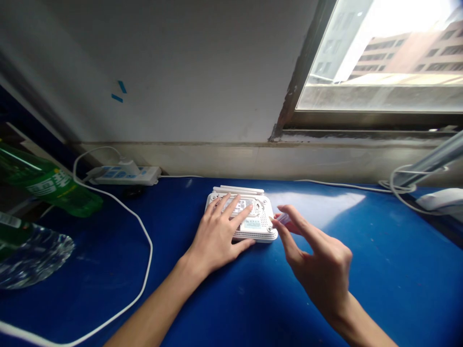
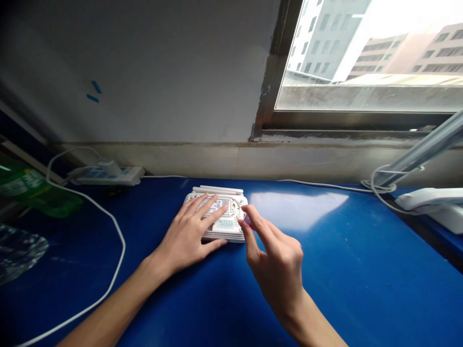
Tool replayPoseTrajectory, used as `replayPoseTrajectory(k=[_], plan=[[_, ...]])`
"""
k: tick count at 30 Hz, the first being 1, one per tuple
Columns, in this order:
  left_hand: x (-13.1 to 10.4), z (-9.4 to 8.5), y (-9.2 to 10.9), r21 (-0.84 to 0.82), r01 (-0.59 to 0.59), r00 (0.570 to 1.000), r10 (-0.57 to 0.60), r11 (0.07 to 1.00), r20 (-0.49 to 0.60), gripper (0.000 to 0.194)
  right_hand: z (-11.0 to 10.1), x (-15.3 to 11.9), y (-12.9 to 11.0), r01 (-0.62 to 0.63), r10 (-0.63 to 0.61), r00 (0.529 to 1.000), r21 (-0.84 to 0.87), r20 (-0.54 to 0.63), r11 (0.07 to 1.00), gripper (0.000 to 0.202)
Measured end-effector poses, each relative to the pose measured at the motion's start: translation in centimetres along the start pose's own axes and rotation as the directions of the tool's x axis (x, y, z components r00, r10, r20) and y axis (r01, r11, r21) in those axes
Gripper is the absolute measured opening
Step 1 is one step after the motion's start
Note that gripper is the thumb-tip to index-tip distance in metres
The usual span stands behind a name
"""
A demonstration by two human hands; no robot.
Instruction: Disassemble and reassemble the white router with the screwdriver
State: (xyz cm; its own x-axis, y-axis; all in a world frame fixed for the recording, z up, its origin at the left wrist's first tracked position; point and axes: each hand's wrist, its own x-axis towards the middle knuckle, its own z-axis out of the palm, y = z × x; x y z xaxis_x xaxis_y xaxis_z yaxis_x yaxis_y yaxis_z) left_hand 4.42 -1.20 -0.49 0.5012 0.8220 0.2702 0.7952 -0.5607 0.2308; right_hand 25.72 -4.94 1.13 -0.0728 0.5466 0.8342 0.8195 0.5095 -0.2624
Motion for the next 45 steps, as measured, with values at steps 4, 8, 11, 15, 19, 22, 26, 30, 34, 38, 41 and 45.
replayPoseTrajectory(k=[4,8,11,15,19,22,26,30,34,38,41,45], plan=[[0.0,-0.1,-0.1,0.013,-0.016,1.0,0.016,1.0,-0.002,0.078,0.2,-0.2,1.0,0.011,-0.019,0.997,0.092,0.079,0.996,0.043],[0.1,-0.2,-0.4,0.013,-0.04,0.999,0.04,0.999,0.004,0.075,0.4,-0.6,1.9,-0.094,0.035,0.974,0.258,0.224,0.961,0.051],[0.1,-0.3,-0.5,0.006,-0.041,0.999,0.041,0.999,0.006,0.075,0.3,-0.7,2.2,-0.191,0.118,0.969,0.353,0.218,0.916,0.051],[0.2,-0.4,-0.6,0.004,-0.048,0.999,0.048,0.999,0.012,0.074,-0.2,0.7,2.4,-0.331,0.32,0.941,0.492,0.11,0.805,0.058],[0.2,-0.6,-1.1,0.004,-0.078,0.997,0.078,0.997,0.016,0.073,-0.2,3.4,3.3,-0.354,0.372,0.923,0.582,0.094,0.732,0.056],[0.2,-0.7,-1.4,-0.009,-0.104,0.994,0.104,0.995,0.013,0.072,0.7,4.8,4.5,-0.344,0.309,0.937,0.583,0.163,0.736,0.052],[0.1,-0.9,-1.4,-0.03,-0.112,0.994,0.113,0.993,0.012,0.072,2.4,5.3,5.6,-0.329,0.211,0.941,0.574,0.264,0.749,0.048],[0.1,-0.9,-1.3,-0.024,-0.114,0.994,0.114,0.993,-0.001,0.074,3.6,4.8,5.7,-0.276,0.129,0.944,0.513,0.304,0.813,0.041],[0.0,-0.8,-1.2,-0.029,-0.11,0.994,0.11,0.994,-0.001,0.076,4.0,4.5,6.0,-0.184,0.029,0.938,0.423,0.346,0.887,0.041],[0.0,-0.8,-1.2,-0.026,-0.108,0.994,0.108,0.994,0.014,0.075,3.5,5.4,6.3,-0.053,-0.065,0.92,0.287,0.386,0.956,0.045],[0.0,-0.8,-1.1,-0.032,-0.101,0.995,0.101,0.994,0.013,0.072,2.8,6.8,6.2,-0.004,-0.106,0.912,0.266,0.397,0.964,0.033],[-0.1,-0.6,-1.0,-0.039,-0.087,0.996,0.087,0.995,-0.001,0.069,2.2,8.4,6.1,-0.047,-0.087,0.911,0.311,0.403,0.949,0.022]])
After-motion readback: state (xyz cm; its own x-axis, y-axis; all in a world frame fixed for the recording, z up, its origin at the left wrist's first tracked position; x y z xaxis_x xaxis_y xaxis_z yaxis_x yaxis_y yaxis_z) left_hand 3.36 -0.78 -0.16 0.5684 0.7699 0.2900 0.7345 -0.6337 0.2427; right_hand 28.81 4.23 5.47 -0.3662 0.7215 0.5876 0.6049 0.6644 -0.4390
